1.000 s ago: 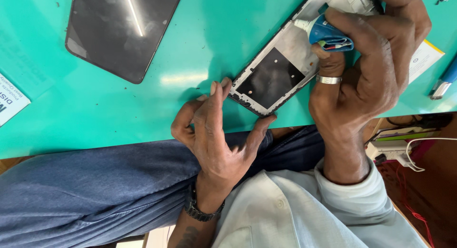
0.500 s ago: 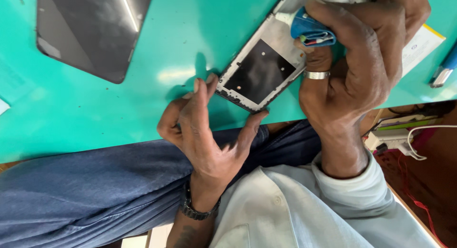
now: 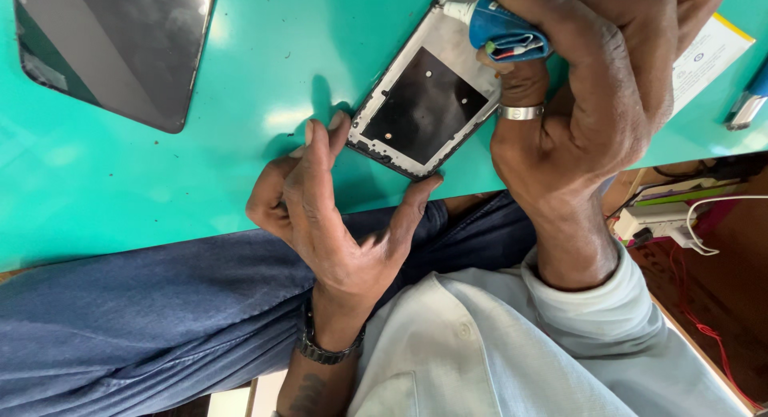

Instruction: The person applies adhesive from a small tube along the inner edges of a disassembled smartphone frame. They squeeze the tube to dispense a thin line of glue around the perimeter, then pause briefly before continuing the application.

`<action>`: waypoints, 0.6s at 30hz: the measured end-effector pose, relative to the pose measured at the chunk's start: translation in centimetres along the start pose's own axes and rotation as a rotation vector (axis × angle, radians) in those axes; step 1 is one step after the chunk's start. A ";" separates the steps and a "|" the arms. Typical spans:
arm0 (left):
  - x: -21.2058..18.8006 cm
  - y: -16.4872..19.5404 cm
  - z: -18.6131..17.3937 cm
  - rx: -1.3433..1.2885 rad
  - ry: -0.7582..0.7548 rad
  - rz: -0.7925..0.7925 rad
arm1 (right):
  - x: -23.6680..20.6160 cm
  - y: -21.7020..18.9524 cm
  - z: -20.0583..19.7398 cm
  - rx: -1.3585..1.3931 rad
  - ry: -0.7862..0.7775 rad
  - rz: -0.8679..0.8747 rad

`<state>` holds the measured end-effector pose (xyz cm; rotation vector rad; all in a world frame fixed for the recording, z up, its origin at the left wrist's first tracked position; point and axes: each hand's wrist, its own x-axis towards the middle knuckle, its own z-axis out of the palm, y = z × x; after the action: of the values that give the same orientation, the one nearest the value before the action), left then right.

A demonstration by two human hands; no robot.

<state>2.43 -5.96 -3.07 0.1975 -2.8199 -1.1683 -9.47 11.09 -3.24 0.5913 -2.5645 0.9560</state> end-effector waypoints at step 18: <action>-0.2 -0.1 0.3 -0.084 0.010 -0.010 | -0.2 -0.2 -0.6 -0.011 -0.073 0.010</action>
<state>2.61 -5.79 -3.36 0.2115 -2.7577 -1.2806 -9.09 11.37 -2.81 0.6221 -2.6377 0.9397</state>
